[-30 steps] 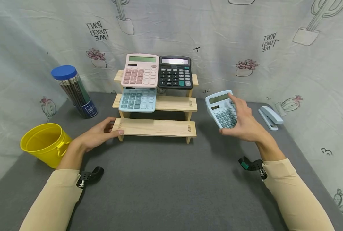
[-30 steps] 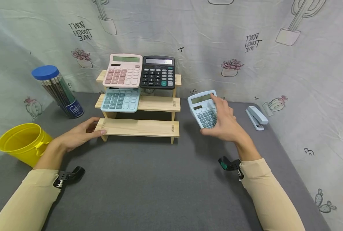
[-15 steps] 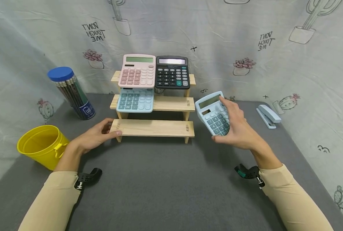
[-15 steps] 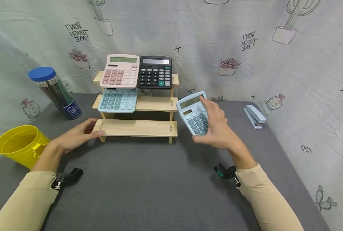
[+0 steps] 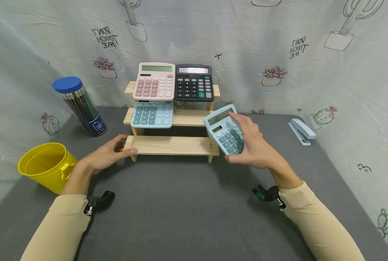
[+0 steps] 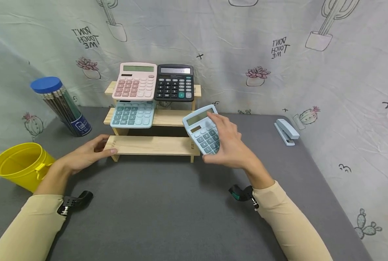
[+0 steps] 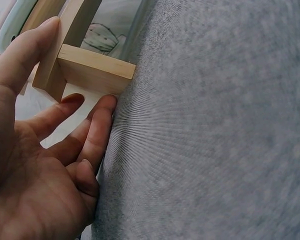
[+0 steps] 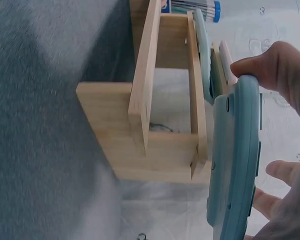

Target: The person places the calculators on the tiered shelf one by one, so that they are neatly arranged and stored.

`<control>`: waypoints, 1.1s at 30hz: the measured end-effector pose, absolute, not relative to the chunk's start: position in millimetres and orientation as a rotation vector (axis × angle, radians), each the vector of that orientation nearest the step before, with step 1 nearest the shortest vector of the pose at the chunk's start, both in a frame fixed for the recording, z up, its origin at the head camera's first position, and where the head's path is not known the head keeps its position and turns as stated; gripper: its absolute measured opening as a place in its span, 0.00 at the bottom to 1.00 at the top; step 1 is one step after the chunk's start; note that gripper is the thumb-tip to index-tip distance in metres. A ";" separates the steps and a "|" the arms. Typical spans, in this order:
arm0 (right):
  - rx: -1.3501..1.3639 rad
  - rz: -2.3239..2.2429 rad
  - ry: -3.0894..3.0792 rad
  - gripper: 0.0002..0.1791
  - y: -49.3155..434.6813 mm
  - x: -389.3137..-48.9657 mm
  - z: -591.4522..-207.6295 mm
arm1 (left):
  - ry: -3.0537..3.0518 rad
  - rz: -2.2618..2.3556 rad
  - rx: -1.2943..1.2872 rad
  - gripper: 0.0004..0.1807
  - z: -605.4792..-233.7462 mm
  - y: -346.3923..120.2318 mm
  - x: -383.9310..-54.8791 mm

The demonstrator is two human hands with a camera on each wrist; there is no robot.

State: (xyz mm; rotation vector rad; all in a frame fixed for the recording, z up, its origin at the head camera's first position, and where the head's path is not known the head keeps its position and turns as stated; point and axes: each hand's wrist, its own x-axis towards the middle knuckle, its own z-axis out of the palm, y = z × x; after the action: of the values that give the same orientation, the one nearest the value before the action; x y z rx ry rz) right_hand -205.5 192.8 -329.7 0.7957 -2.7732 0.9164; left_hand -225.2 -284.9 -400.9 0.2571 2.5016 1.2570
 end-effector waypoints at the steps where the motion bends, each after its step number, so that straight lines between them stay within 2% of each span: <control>1: 0.805 0.922 -2.773 0.66 190.3 -205.2 -329.2 | 2.503 1.256 0.253 0.45 -400.8 -284.9 -225.4; 22: 0.885 0.894 -2.799 0.63 142.0 -213.3 -320.4 | 2.511 1.244 0.231 0.47 -401.7 -288.5 -225.0; 33: 0.832 0.838 -2.845 0.60 123.1 -224.3 -319.9 | 2.502 1.275 0.232 0.50 -404.2 -284.7 -225.8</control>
State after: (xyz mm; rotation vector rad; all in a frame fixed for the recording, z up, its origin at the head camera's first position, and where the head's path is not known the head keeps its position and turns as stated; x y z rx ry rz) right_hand -224.3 123.1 -319.9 0.8319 -2.8447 0.8378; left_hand -225.8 -284.7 -404.2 0.2316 2.5018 1.2746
